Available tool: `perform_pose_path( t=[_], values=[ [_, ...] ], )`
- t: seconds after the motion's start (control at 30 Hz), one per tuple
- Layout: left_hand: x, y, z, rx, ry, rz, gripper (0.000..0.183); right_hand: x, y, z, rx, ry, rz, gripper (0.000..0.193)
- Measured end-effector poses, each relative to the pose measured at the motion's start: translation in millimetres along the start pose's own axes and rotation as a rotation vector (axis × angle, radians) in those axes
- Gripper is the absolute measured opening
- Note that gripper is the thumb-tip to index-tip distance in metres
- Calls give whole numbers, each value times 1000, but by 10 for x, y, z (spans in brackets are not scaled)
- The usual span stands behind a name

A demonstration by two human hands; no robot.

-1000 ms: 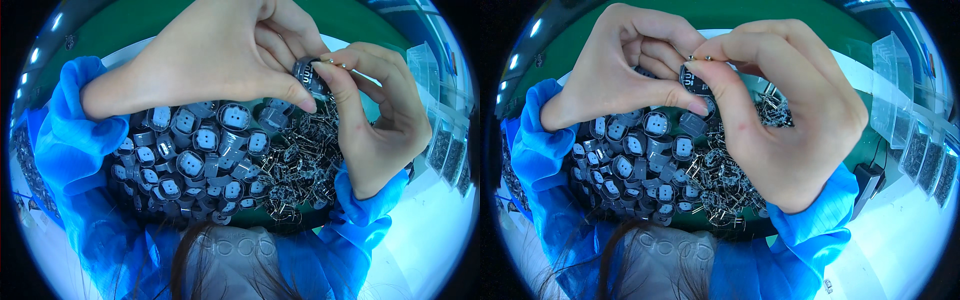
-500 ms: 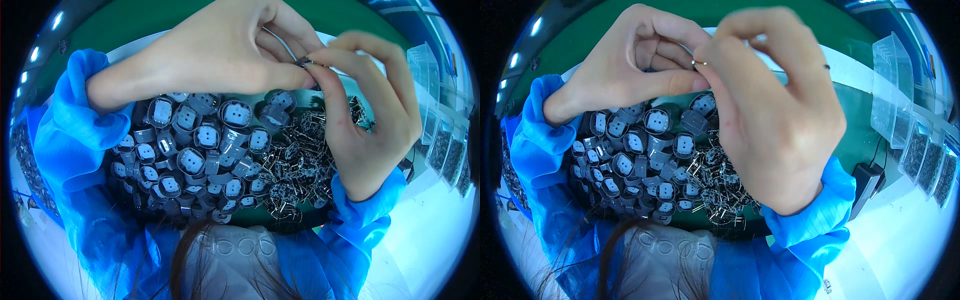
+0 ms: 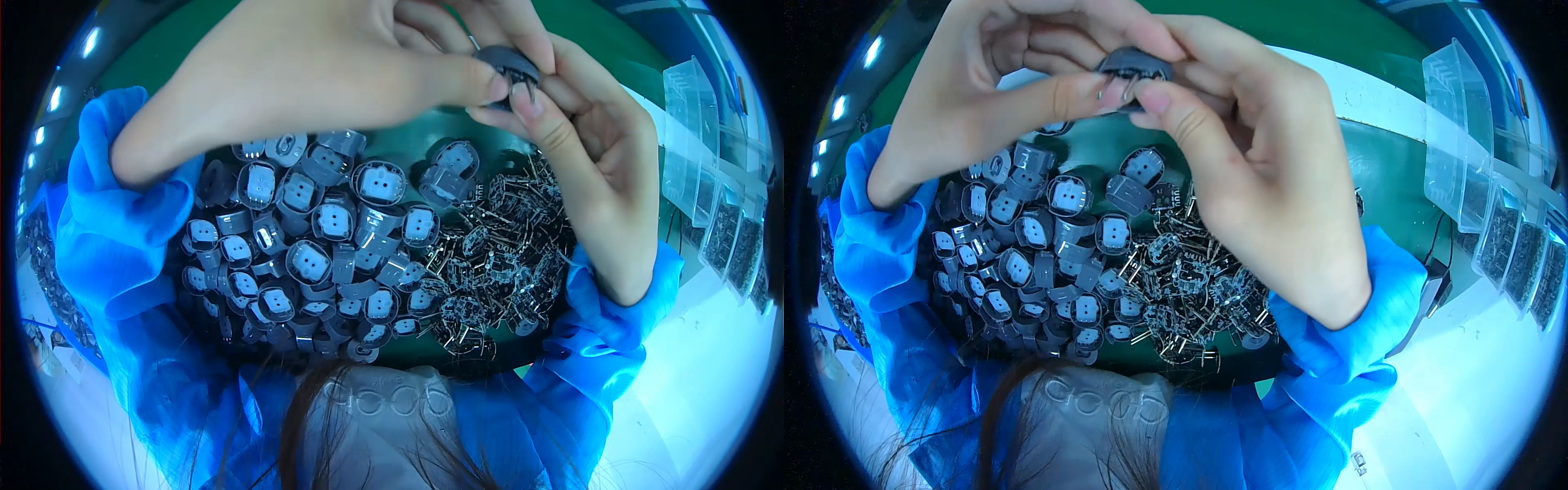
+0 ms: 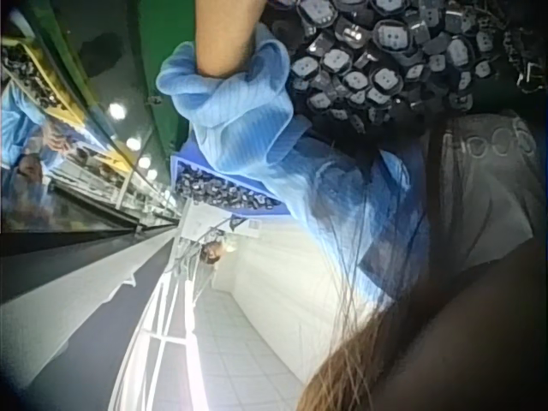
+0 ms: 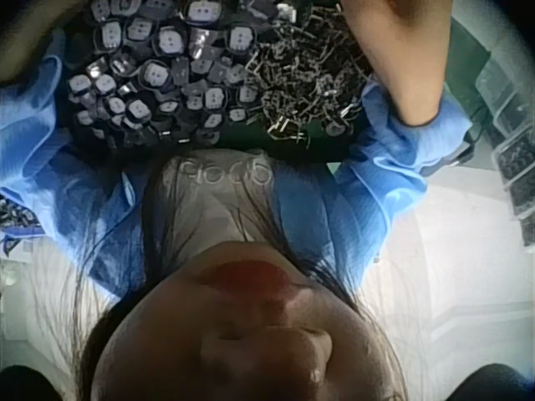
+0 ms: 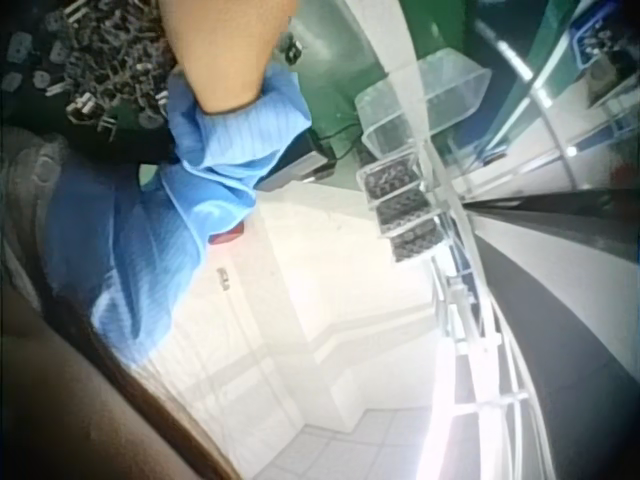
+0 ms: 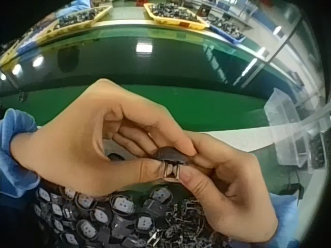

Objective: The person pours small gray plastic casings and metal pins from a blue bin onto a green work surface. They then repeatedly pick up a casing and a pin, insert the pin into the casing, and place the assembled unit back on the table. The person continues this repetitive assembly process throughout the video.

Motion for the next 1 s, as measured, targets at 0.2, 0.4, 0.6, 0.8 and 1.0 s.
perform_pose_path(
  t=[0.2,0.4,0.6,0.8,1.0],
  values=[
    [-623,-192,9,-119,-236,1050,18,-450,7,42,17,-10,-746,32],
    [-1015,-185,-29,-114,-374,1467,25,-573,-86,-17,84,75,-891,30],
    [-111,-59,-54,118,258,1224,35,-340,-89,32,35,160,-758,19],
    [316,260,-151,145,502,855,34,-306,-161,85,-21,259,-713,9],
    [82,142,-16,-116,279,696,38,-288,170,58,-190,196,-544,10]
  ],
)
Point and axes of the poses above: each hand's wrist, its own z-axis towards the middle knuckle, its own x-axis out of the palm, y = z × x, the point moved 6 cm from there along z, towards the middle knuckle, and after that the axes turned 8 degrees about -z, right-handed, at the moved point
